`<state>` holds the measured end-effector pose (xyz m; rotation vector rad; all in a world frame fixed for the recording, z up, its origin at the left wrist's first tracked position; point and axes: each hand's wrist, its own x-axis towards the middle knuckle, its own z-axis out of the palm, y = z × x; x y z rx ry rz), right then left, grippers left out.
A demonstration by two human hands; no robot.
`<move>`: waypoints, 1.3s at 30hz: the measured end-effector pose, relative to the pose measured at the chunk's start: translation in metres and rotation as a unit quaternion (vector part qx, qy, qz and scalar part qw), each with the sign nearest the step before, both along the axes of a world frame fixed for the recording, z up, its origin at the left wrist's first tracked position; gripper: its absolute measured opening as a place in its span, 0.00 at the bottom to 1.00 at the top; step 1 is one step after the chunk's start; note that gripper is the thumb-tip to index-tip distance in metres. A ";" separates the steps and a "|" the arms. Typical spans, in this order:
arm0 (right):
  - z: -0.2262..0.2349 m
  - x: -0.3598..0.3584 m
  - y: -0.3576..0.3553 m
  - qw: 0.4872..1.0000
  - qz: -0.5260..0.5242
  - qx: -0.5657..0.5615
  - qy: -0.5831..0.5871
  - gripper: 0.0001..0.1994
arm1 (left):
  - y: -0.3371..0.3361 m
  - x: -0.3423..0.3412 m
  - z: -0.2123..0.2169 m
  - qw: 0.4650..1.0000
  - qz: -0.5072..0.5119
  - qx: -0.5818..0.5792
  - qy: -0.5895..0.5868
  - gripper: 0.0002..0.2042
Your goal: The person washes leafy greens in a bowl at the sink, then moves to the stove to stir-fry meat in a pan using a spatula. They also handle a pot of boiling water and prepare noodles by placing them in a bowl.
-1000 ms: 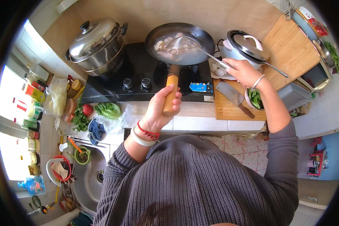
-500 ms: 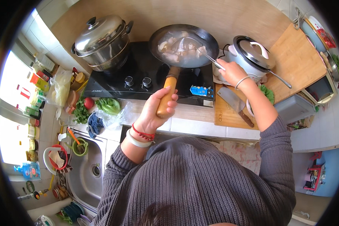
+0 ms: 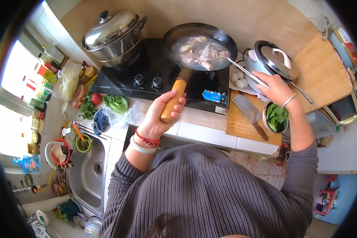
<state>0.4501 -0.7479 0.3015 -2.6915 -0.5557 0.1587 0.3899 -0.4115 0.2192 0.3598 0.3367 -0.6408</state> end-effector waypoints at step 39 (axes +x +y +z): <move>-0.005 0.008 0.015 0.984 -0.038 0.093 0.145 0.19 | -0.001 0.000 0.020 0.944 -0.066 0.304 -0.113 0.19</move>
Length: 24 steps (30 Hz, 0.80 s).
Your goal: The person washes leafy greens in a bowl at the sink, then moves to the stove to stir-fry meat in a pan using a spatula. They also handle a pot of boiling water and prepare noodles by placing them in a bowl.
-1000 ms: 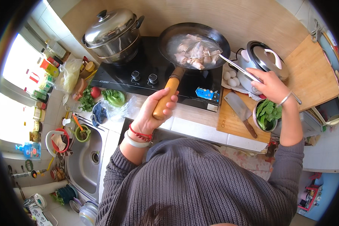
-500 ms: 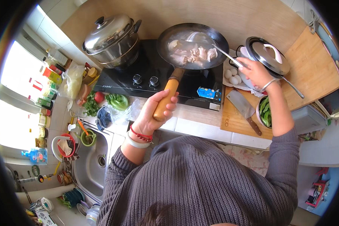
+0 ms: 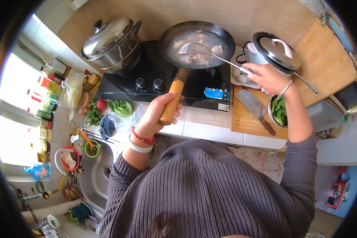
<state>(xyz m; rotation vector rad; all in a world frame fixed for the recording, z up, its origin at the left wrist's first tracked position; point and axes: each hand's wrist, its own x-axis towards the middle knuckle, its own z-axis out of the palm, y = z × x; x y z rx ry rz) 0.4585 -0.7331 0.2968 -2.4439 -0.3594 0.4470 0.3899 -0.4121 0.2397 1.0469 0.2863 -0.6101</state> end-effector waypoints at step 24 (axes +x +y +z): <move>-0.026 -0.023 0.009 1.000 -0.002 -0.027 -0.006 0.20 | 0.012 0.014 0.001 0.997 -0.062 -0.032 0.018 0.14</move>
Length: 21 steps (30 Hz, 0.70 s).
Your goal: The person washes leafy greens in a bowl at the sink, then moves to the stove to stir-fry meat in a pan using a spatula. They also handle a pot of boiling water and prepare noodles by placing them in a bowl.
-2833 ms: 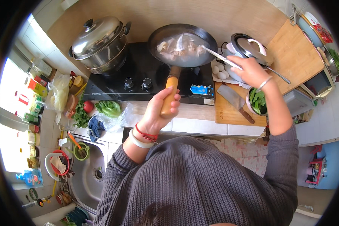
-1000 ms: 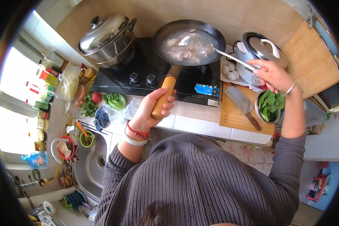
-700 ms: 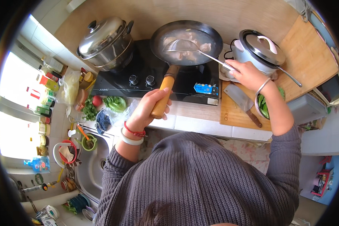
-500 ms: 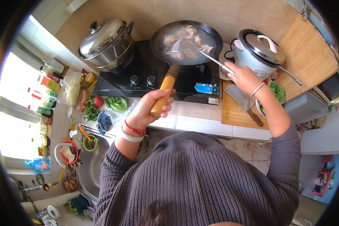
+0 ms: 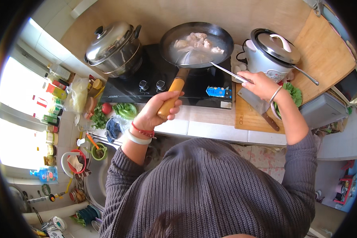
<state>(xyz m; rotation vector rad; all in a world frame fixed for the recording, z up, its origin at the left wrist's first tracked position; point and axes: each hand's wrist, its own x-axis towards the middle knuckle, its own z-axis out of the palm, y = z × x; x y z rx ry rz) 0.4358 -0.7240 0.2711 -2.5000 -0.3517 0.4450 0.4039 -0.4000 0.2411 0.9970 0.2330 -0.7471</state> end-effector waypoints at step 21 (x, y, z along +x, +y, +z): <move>-0.024 0.114 0.001 0.934 -0.143 0.297 0.135 0.20 | -0.004 -0.001 -0.008 0.999 0.012 0.010 -0.037 0.15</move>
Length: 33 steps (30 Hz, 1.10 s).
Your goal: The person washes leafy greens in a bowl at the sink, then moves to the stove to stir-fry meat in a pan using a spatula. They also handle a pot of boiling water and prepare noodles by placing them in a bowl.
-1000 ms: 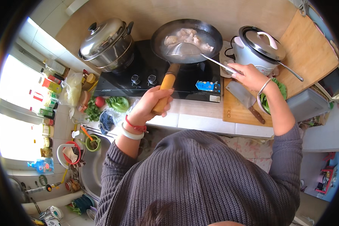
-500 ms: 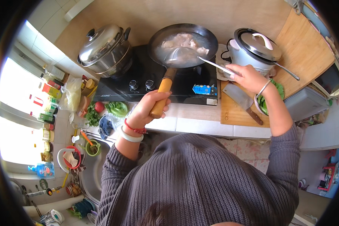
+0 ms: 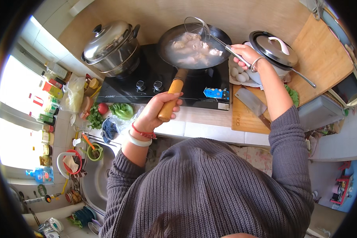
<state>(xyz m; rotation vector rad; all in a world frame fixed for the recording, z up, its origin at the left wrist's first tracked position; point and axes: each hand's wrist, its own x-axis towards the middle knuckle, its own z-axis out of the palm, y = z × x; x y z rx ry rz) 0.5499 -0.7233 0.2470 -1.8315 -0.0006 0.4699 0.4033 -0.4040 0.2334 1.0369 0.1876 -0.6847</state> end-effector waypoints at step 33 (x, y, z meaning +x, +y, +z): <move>0.110 -0.149 -0.046 0.951 0.016 -0.282 -0.130 0.21 | -0.002 -0.005 -0.005 1.000 0.018 -0.018 -0.015 0.17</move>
